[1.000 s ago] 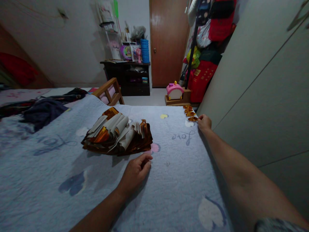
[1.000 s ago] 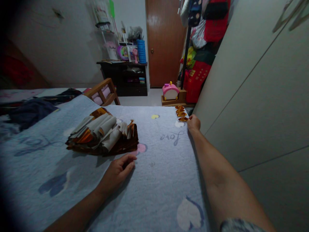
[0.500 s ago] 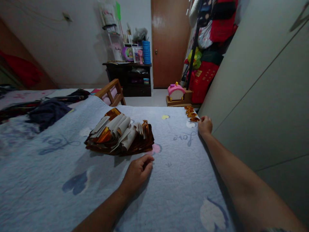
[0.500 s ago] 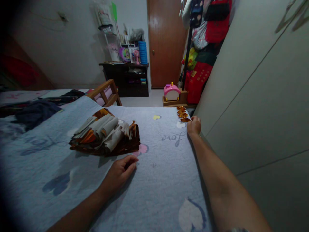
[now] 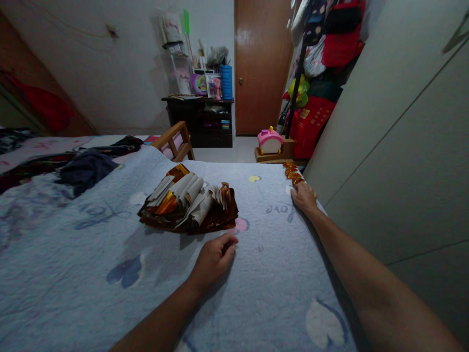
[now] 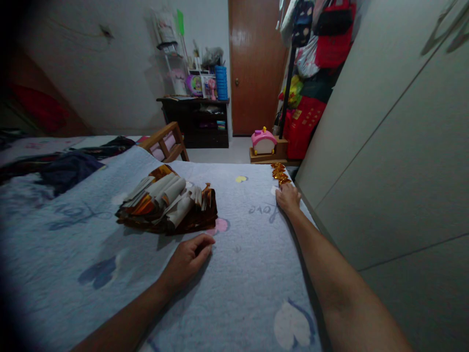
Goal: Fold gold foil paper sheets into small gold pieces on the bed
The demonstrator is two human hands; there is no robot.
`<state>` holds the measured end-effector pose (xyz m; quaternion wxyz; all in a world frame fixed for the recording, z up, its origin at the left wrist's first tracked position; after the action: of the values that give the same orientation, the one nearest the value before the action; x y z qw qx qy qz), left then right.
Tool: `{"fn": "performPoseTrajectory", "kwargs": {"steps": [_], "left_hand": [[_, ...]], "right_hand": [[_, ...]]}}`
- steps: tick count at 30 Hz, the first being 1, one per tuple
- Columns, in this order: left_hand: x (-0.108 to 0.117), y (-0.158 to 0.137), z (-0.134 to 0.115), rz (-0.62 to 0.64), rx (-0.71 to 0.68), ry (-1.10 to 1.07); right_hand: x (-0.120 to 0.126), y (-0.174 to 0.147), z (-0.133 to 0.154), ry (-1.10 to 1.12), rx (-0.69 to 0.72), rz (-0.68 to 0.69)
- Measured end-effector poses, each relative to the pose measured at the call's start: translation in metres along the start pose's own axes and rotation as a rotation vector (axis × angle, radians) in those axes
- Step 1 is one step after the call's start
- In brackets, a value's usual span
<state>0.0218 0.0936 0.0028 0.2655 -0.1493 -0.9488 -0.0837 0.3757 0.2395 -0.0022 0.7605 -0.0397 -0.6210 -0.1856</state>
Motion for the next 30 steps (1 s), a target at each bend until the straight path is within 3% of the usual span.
{"fn": "performPoseTrajectory", "kwargs": {"steps": [9,20,30], "left_hand": [[-0.001,0.000,-0.001,0.006,-0.033,0.023],[-0.002,0.000,-0.002,0.018,-0.046,0.019],[-0.002,-0.001,-0.006,0.022,-0.051,0.016]], "right_hand": [[0.000,-0.006,0.011,-0.047,0.016,0.035],[-0.002,-0.007,0.014,-0.067,-0.061,0.049],[-0.009,-0.042,0.038,-0.032,0.064,0.124]]}}
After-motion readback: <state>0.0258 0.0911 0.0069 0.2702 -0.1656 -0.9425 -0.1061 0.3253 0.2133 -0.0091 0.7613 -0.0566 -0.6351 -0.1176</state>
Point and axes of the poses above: each hand's wrist, its own y-axis towards the middle knuckle, its own x-axis out of the back of the hand, z = x × y, the point moved 9 cm from there along y, towards the middle knuckle, and after that the axes turned 1 degree about z, right-handed, at the moved point
